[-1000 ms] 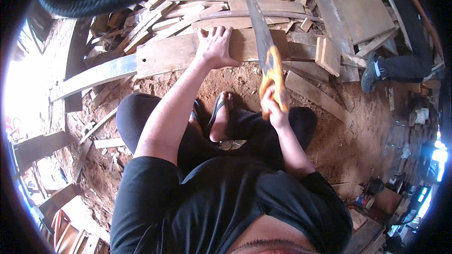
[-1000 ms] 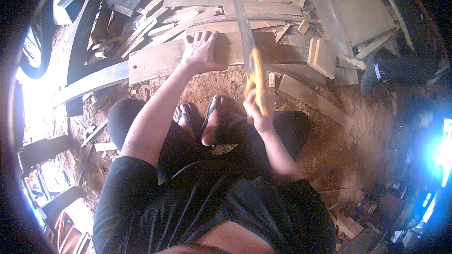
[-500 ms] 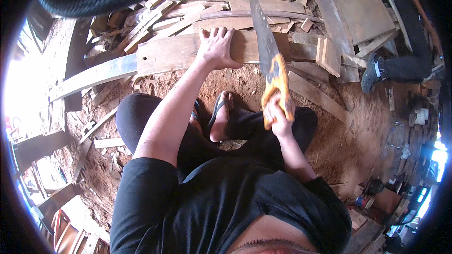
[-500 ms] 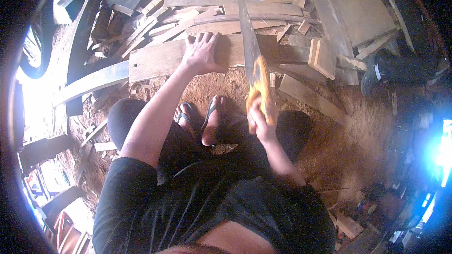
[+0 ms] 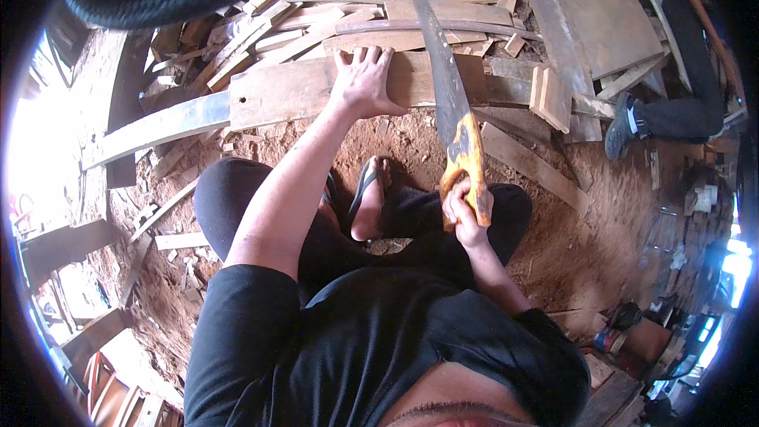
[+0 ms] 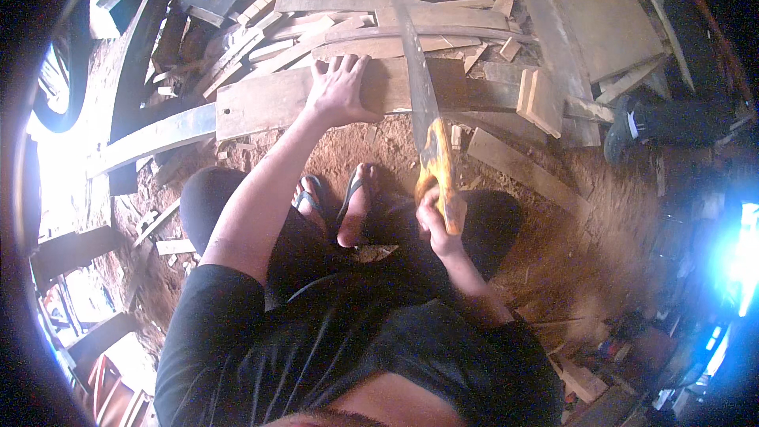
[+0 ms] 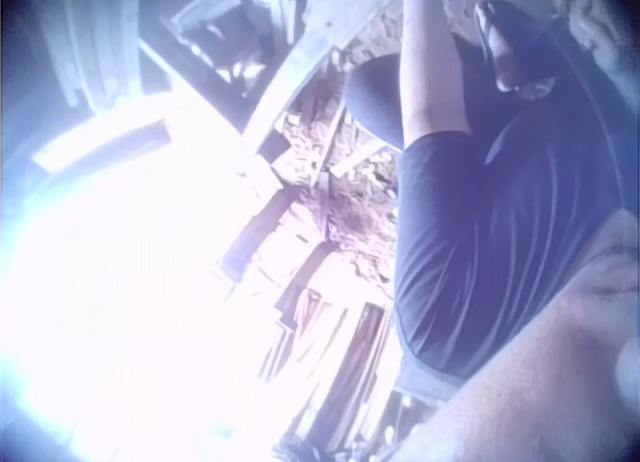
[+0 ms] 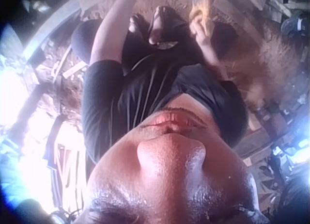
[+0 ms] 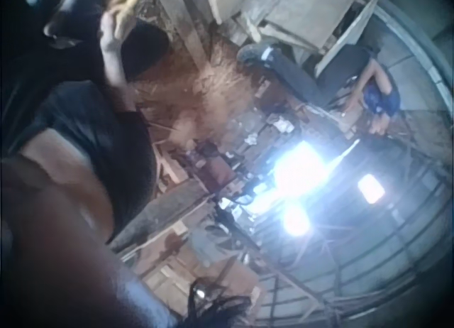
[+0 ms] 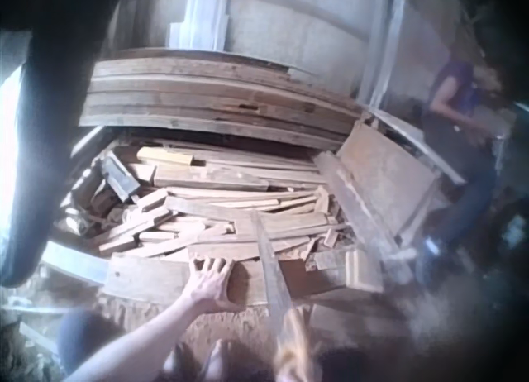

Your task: The person uses a hand saw to cut a wooden plank resting on a pile of wood scraps. They hold the plank steady with one hand while sawing with the other, pausing briefly to adjust their position before continuing the cut.

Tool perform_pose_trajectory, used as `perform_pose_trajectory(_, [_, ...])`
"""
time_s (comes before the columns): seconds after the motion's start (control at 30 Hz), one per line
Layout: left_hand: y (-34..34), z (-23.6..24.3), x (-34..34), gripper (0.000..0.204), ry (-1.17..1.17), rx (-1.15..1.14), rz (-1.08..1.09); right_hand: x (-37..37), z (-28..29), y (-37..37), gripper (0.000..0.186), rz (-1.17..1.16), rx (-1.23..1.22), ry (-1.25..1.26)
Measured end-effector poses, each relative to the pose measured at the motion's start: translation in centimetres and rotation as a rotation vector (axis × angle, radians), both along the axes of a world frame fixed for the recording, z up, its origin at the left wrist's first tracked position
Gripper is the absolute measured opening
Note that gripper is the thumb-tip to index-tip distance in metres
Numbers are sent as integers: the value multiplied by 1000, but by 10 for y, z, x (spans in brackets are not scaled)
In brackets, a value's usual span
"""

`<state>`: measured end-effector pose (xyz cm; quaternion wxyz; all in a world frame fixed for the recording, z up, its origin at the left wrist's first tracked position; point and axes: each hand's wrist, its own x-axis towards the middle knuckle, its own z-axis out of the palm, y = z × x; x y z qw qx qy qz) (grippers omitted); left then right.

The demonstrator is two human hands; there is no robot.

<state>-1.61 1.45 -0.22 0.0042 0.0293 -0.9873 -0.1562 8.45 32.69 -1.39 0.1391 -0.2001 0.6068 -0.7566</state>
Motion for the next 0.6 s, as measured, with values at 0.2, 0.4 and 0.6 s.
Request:
perform_pose_trajectory(0.2, [0, -3, 0, 128, 33, -16, -4, -62, -7, -40, 10, 18, -76, -98])
perform_pose_trajectory(0.4, [-2, -3, 1, 131, 32, -5, -17, -5, -7, -19, 15, -77, 64, 86])
perform_pose_trajectory(0.6, [0, -8, -1, 131, 25, -6, -12, -22, 9, -12, 7, 24, -94, -148])
